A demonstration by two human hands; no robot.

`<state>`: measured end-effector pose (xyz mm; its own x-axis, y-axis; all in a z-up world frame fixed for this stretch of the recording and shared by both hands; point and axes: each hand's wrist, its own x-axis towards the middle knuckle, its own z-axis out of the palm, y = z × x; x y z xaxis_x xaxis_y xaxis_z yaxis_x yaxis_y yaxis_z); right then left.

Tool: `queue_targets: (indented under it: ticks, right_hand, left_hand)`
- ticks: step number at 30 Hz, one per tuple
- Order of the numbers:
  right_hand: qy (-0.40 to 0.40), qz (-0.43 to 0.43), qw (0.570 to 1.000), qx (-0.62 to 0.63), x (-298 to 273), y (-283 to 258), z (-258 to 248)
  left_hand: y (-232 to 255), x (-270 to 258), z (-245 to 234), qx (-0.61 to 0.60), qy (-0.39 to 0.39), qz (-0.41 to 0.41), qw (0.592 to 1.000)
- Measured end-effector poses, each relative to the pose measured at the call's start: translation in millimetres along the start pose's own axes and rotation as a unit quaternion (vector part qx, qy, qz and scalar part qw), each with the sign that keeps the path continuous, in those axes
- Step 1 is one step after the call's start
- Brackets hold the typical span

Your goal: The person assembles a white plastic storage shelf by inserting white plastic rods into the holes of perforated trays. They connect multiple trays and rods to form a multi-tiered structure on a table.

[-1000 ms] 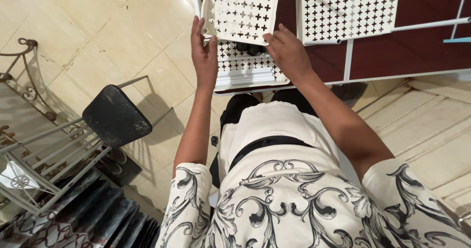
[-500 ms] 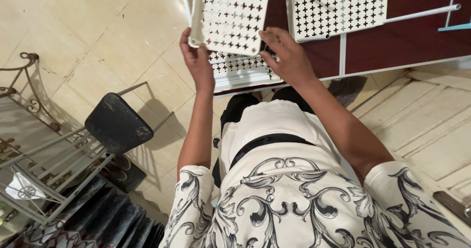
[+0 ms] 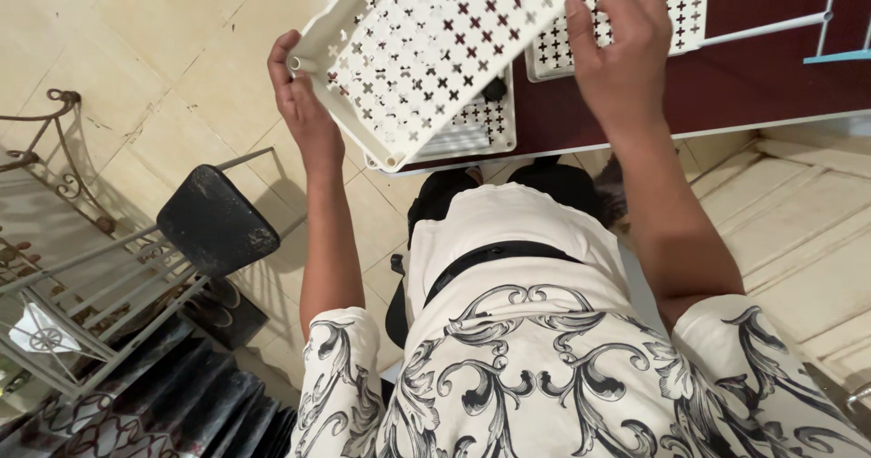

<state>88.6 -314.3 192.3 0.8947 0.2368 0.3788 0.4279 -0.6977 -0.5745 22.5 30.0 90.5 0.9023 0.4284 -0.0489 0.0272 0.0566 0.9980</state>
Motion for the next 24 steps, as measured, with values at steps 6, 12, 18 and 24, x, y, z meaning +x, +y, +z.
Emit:
queue_targets:
  ticks: [6, 12, 18, 24]
  right_hand:
    - [-0.017, 0.074, 0.984, 0.159, -5, 17, -48]
    - [0.031, 0.134, 0.983, 0.124, -39, 53, -111]
    - [-0.013, 0.219, 0.969, 0.117, -70, 103, -163]
    - [-0.051, 0.289, 0.947, 0.131, -111, 147, -193]
  left_hand:
    - [40, -16, 40, 0.013, -0.044, 0.042, 0.998]
    - [62, -38, 86, -0.019, -0.071, 0.005, 0.997]
    - [55, -71, 140, 0.056, -0.106, 0.040, 0.992]
    - [49, -115, 191, -0.023, -0.153, -0.018, 0.988]
